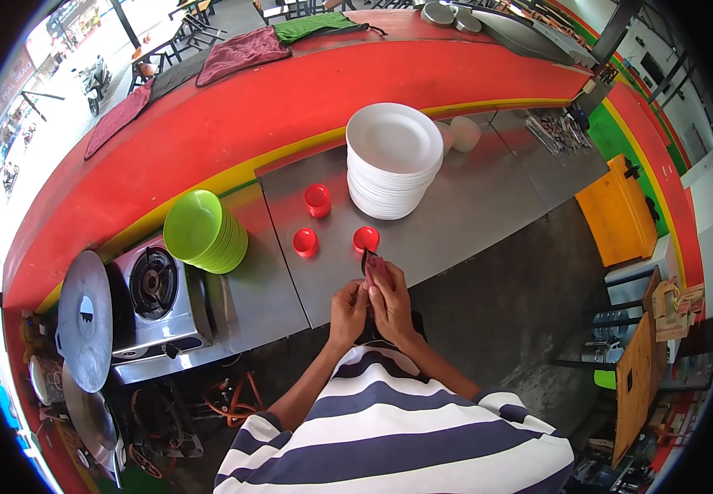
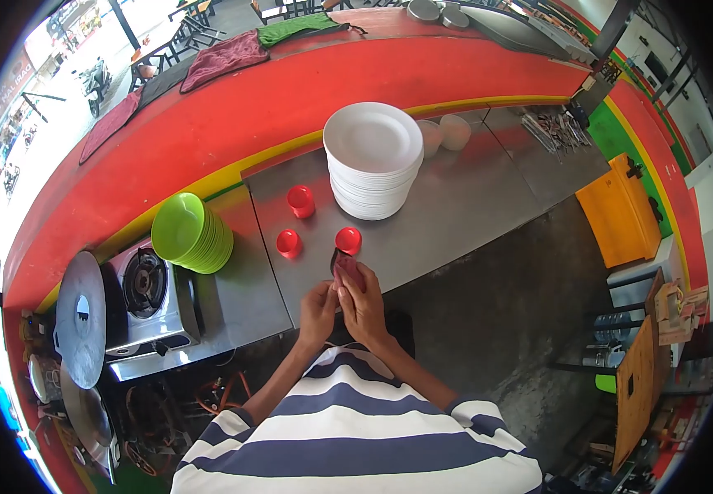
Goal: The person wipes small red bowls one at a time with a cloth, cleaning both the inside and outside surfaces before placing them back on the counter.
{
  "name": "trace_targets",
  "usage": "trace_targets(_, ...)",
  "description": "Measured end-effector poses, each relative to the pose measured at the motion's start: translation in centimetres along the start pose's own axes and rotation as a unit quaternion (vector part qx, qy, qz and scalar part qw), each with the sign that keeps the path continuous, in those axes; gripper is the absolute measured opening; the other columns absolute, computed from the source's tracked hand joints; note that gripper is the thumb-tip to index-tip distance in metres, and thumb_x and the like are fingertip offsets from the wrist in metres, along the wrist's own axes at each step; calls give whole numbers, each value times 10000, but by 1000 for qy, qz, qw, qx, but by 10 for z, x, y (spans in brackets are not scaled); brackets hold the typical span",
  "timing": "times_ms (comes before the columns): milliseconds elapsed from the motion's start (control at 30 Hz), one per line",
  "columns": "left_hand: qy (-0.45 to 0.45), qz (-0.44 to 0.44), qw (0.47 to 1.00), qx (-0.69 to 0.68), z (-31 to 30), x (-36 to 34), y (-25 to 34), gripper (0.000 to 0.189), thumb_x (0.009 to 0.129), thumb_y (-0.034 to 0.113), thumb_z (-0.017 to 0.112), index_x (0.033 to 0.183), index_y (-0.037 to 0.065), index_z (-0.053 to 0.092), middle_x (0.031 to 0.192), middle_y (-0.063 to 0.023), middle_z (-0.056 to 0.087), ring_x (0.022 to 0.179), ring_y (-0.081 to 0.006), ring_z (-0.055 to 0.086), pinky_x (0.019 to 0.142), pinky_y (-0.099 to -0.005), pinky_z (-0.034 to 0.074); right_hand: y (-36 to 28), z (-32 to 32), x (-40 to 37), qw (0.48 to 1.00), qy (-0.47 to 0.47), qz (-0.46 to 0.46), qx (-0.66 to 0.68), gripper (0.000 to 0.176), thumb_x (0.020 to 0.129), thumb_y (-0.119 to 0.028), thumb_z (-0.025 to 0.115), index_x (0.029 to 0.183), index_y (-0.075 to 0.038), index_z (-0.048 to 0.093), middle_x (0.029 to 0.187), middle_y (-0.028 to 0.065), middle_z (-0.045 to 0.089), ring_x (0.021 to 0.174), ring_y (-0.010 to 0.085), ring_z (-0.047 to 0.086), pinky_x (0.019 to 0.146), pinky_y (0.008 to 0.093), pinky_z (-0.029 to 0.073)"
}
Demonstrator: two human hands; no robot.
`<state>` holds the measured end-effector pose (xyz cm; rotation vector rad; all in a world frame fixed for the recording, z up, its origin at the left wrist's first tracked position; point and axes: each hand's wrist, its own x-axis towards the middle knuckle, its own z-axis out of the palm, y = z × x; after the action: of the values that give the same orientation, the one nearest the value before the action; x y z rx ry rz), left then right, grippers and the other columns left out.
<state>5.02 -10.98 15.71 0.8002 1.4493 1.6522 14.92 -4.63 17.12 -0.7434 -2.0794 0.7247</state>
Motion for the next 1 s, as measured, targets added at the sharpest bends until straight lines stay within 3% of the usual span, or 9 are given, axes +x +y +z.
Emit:
trace_targets(200, -90, 16, 987, 132, -7, -1, 29, 285, 1013, 207, 544, 1027, -59, 648, 738, -55, 612, 693, -87, 541, 646, -280, 470, 18, -4, 12, 976, 10, 171, 137, 320, 1035, -222, 459, 813, -6, 536, 675, 58, 494, 565, 147, 470, 548, 320, 399)
trace_targets(233, -107, 5, 986, 127, -13, 0, 25, 308, 1021, 226, 536, 1034, -63, 642, 790, -50, 622, 739, -86, 537, 697, -279, 477, 19, -5, 17, 961, 9, 201, 190, 412, 1052, -278, 445, 711, -47, 448, 603, -47, 341, 596, 51, 318, 536, 273, 311)
trace_targets(333, -130, -32, 991, 18, -22, 6, 7, 364, 1036, 283, 511, 1088, -57, 630, 913, -53, 654, 841, -97, 574, 800, -283, 493, 34, -11, 28, 944, -90, 233, 215, 419, 1048, -299, 456, 701, -65, 460, 639, -66, 377, 605, 47, 346, 545, 266, 323)
trace_targets(500, -21, -134, 943, -304, -14, -4, 5, 407, 1055, 323, 428, 1231, -16, 571, 1178, -114, 656, 1085, -214, 651, 971, -344, 507, 23, 11, 34, 886, -7, 311, 344, 322, 1032, -301, 500, 857, -40, 570, 733, -52, 469, 667, 39, 412, 593, 237, 368)
trace_targets(567, 60, -110, 925, -359, -8, 1, 3, 392, 1055, 325, 427, 1219, 2, 578, 1168, -104, 656, 1078, -202, 649, 949, -337, 516, 22, 15, 25, 923, -46, 267, 273, 296, 1030, -296, 499, 1095, -18, 577, 830, 16, 554, 798, 90, 513, 736, 252, 432)
trace_targets(600, 101, -101, 912, -386, -3, 2, 2, 384, 1055, 326, 427, 1213, 11, 582, 1163, -99, 656, 1074, -196, 648, 939, -334, 520, 16, 23, 20, 964, -49, 155, 208, 397, 1034, -287, 479, 1318, -11, 497, 1078, 133, 562, 1015, 211, 567, 908, 328, 449)
trace_targets(633, 156, -134, 902, -380, 2, 3, 15, 368, 1051, 330, 450, 1170, 20, 608, 970, -53, 679, 852, -142, 671, 724, -270, 546, 4, 24, 18, 981, -66, 108, 148, 435, 1035, -290, 465, 1382, -27, 446, 1193, 171, 491, 1091, 280, 547, 957, 365, 435)
trace_targets(767, 143, -115, 970, -159, -6, -1, 19, 337, 1027, 304, 536, 1042, -8, 663, 780, 0, 637, 634, -43, 527, 506, -214, 433, -3, 28, 4, 995, -100, 20, 21, 495, 1037, -316, 436, 1474, -88, 388, 1396, 224, 306, 1187, 417, 501, 1015, 432, 429)
trace_targets(1000, -26, 6, 977, 210, -18, 1, 9, 297, 1016, 209, 530, 1039, -58, 659, 661, -31, 612, 603, -122, 592, 551, -300, 466, 18, 19, -3, 974, -58, 175, 129, 319, 1054, -303, 404, 1029, -25, 559, 885, 107, 517, 811, 211, 550, 733, 374, 461)
